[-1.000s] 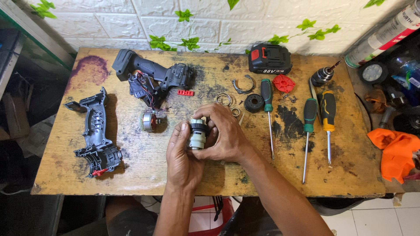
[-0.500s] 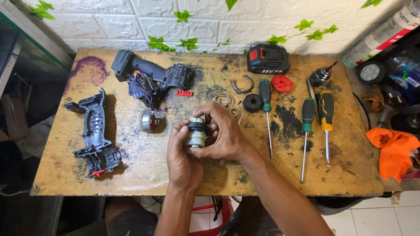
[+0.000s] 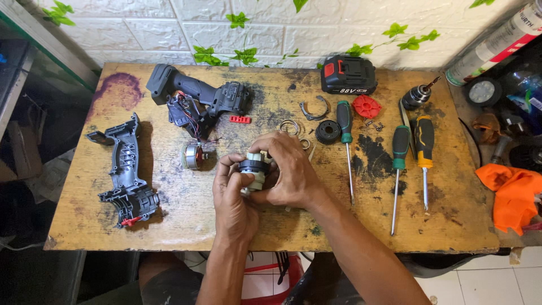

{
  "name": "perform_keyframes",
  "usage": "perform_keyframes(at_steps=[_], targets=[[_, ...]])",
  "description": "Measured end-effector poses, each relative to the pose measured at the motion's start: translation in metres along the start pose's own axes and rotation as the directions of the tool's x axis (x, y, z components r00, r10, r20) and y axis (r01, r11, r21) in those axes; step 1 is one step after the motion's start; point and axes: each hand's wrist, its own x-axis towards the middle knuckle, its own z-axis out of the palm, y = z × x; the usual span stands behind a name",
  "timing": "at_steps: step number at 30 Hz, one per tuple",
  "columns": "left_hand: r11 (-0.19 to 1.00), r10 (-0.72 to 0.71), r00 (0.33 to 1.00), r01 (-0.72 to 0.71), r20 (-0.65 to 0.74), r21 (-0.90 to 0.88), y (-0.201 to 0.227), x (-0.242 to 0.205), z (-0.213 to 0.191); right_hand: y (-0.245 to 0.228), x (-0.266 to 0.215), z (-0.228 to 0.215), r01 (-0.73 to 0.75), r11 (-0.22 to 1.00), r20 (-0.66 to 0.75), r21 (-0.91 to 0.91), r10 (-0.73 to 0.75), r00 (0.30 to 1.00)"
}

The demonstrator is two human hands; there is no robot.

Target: The person assembles a small cylindrical motor component by hand, inserting a spring and a metal shaft into the housing. They rotate and press the parts together to fit them securely on a cluttered workbench.

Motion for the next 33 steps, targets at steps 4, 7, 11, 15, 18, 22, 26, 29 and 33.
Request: perform_keyframes(at_steps=[4, 7, 11, 15, 18, 22, 26, 29, 33], targets=[[1.0, 0.016, 1.0, -0.016, 0.0, 0.015, -0.004, 0.001, -0.003, 0.0, -0.001, 0.001, 0.023, 0.999, -0.005, -0.039, -0.023, 1.0], [0.999, 0.038, 0.999, -0.038, -0.003, 0.021, -0.008, 0.002, -0.004, -0.001, 0.0, -0.001, 0.04, 0.999, -0.004, -0.033, -0.041, 0.999], [0.998, 0.052, 0.999, -0.052, 0.0, -0.034, -0.006, -0.001, 0.001, -0.002, 0.0, -0.001, 0.043, 0.999, -0.016, -0.031, -0.043, 0.999], [0.997, 0.072, 0.997, -0.072, -0.023, -0.001, -0.001, -0.011, 0.014, -0.001, -0.002, -0.001, 0.036, 0.999, -0.026, -0.02, -0.037, 0.999], [0.996, 0.092, 0.995, -0.092, -0.027, 0.002, -0.004, -0.01, 0.013, -0.003, 0.0, -0.002, 0.047, 0.999, -0.026, -0.02, -0.047, 0.999], [0.998, 0.065, 0.998, -0.065, 0.019, -0.019, 0.01, -0.02, 0.023, -0.008, 0.001, -0.001, 0.014, 1.0, -0.01, -0.008, -0.014, 1.0], [0.992, 0.123, 0.992, -0.124, 0.033, 0.025, -0.003, -0.002, 0.006, -0.003, -0.002, 0.001, 0.014, 1.0, -0.016, -0.01, -0.014, 1.0], [0.982, 0.09, 0.994, -0.098, 0.056, 0.164, 0.007, -0.008, 0.014, 0.004, -0.004, 0.003, 0.025, 0.999, -0.005, -0.027, -0.025, 1.0], [0.943, 0.092, 0.991, -0.118, 0.098, 0.311, 0.0, 0.01, -0.011, -0.002, -0.002, 0.002, 0.032, 0.998, 0.004, -0.054, -0.032, 0.999]])
